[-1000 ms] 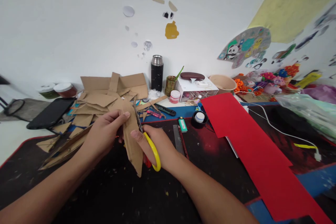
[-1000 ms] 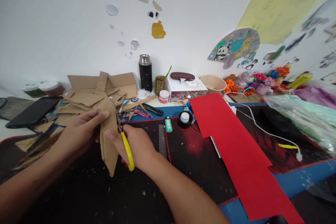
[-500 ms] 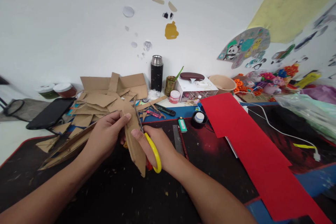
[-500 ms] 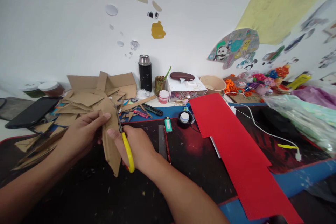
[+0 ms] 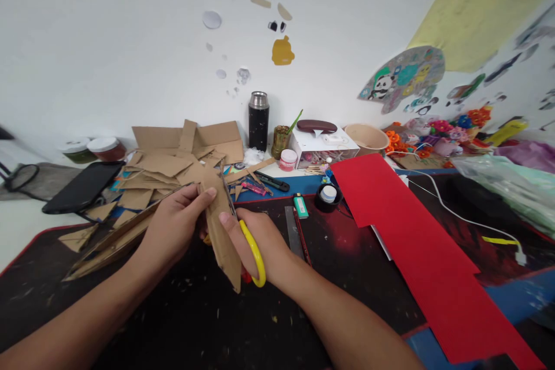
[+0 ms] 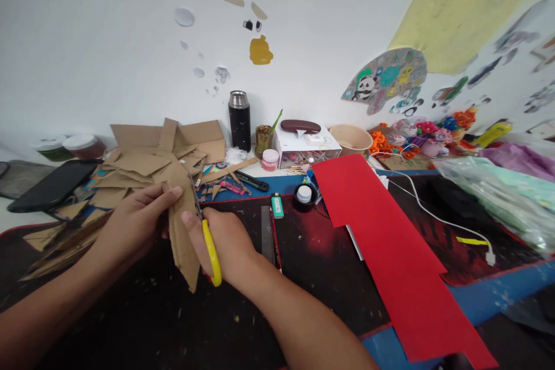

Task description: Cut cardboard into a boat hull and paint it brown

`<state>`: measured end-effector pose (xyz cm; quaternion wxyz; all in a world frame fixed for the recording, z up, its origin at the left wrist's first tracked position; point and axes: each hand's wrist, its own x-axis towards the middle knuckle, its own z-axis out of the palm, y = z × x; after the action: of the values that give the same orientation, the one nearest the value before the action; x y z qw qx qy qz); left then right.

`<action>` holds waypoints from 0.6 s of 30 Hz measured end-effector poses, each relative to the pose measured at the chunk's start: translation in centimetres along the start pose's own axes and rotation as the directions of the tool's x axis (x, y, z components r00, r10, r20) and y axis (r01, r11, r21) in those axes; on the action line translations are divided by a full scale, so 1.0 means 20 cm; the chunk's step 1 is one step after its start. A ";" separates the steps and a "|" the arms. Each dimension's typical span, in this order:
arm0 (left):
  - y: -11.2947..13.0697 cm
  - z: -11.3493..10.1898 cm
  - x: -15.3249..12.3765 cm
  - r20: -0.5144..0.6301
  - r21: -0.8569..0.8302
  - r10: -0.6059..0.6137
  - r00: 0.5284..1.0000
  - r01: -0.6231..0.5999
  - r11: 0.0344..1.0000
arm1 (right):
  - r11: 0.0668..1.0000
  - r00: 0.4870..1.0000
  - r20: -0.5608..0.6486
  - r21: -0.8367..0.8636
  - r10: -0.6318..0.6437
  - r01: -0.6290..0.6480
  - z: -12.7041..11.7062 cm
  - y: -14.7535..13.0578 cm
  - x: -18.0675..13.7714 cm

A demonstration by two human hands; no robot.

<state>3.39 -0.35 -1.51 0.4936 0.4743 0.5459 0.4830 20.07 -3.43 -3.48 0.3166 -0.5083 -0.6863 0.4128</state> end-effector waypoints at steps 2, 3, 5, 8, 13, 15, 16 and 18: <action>-0.01 0.00 0.00 0.005 -0.004 0.007 1.000 -0.007 1.000 | 1.000 1.000 -0.004 -0.003 -0.004 0.004 0.00 0.00 0.00; -0.01 -0.01 0.01 0.005 -0.004 0.010 1.000 -0.010 1.000 | 1.000 1.000 -0.003 -0.001 -0.002 0.002 0.00 0.00 0.00; -0.01 0.00 0.00 0.006 0.007 0.013 1.000 -0.013 1.000 | 1.000 1.000 0.001 0.004 0.003 -0.003 0.00 0.00 0.00; -0.01 0.00 0.00 -0.001 0.019 0.007 1.000 -0.007 1.000 | 1.000 1.000 0.001 0.004 0.004 -0.004 0.01 0.01 0.01; 0.00 0.00 0.00 -0.010 0.006 -0.010 1.000 0.010 1.000 | 1.000 1.000 -0.005 0.025 -0.002 0.002 0.02 0.03 0.01; 0.00 0.00 0.00 -0.012 -0.011 -0.016 1.000 0.016 1.000 | 1.000 1.000 -0.007 0.027 0.000 0.000 0.02 0.03 0.00; -0.01 0.00 0.00 -0.011 -0.018 -0.018 1.000 0.018 1.000 | 1.000 1.000 -0.008 0.029 0.001 -0.001 0.02 0.03 0.00; -0.01 0.01 0.00 -0.006 -0.021 -0.020 1.000 0.020 1.000 | 0.999 1.000 -0.007 0.033 0.004 -0.004 0.02 0.03 0.00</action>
<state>3.49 -0.38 -1.65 0.5017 0.4620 0.5471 0.4853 19.91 -3.44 -4.21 0.3265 -0.5057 -0.6774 0.4229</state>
